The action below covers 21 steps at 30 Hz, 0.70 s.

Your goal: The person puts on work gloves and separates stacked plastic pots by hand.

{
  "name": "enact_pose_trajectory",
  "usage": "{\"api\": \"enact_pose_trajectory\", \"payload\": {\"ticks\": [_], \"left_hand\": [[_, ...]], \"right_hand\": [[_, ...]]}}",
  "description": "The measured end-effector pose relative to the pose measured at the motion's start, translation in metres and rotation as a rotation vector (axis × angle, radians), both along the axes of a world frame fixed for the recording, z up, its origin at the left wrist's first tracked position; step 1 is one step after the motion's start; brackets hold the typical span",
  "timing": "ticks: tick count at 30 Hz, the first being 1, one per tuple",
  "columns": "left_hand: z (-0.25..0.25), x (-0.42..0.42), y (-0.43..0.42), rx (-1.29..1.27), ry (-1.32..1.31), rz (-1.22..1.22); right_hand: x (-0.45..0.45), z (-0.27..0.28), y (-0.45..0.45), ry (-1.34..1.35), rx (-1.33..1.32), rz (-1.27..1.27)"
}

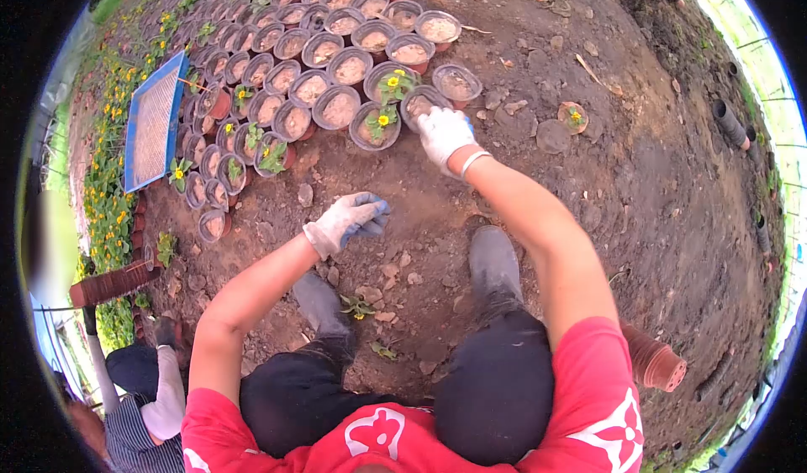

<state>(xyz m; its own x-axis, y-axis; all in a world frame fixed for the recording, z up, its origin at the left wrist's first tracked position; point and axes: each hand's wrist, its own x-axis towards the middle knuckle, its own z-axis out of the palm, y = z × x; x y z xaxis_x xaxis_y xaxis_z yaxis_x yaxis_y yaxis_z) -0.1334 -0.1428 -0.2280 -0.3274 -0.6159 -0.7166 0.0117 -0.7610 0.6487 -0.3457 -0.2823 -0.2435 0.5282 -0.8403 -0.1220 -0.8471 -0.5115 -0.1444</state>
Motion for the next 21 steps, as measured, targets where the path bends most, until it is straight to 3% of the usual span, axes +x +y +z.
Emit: {"api": "enact_pose_trajectory", "payload": {"ticks": [2,3,5,7,9,12,13,14,15,18,19,21], "left_hand": [[0.001,0.006,-0.002,-0.024,0.043,-0.037],[0.002,0.006,-0.001,-0.022,0.049,-0.03],[0.009,0.001,0.0,0.07,0.099,0.292],[0.005,-0.001,0.005,0.108,0.18,0.314],[0.005,-0.008,0.014,-0.028,0.242,0.318],[0.018,-0.008,0.033,-0.083,-0.001,0.227],[0.021,-0.007,0.037,-0.114,-0.122,0.178],[0.017,-0.007,0.041,-0.304,-0.222,0.179],[0.013,-0.003,0.044,-0.296,-0.229,0.177],[0.016,0.005,0.048,-0.825,-0.721,-0.31],[0.019,0.003,0.049,-0.816,-0.722,-0.313],[0.023,-0.004,0.047,-0.997,-0.92,-0.674]], "right_hand": [[-0.005,0.006,-0.002,-0.344,-0.056,-0.079],[-0.007,0.008,0.002,-0.338,-0.054,-0.073],[-0.013,0.021,0.024,-0.782,0.68,-0.487],[-0.007,0.018,0.062,-0.993,0.829,-0.458],[0.003,0.034,0.103,-1.247,1.265,-0.604],[0.009,0.034,0.136,-1.259,1.203,-0.467],[0.006,0.038,0.141,-1.238,1.307,-0.527],[0.004,0.039,0.146,-1.21,1.414,-0.589],[0.001,0.035,0.149,-1.214,1.424,-0.59],[-0.018,0.034,0.149,-0.94,1.183,-0.547],[-0.025,0.03,0.147,-0.886,1.064,-0.565],[-0.037,0.032,0.145,-0.871,0.905,-0.578]]}}
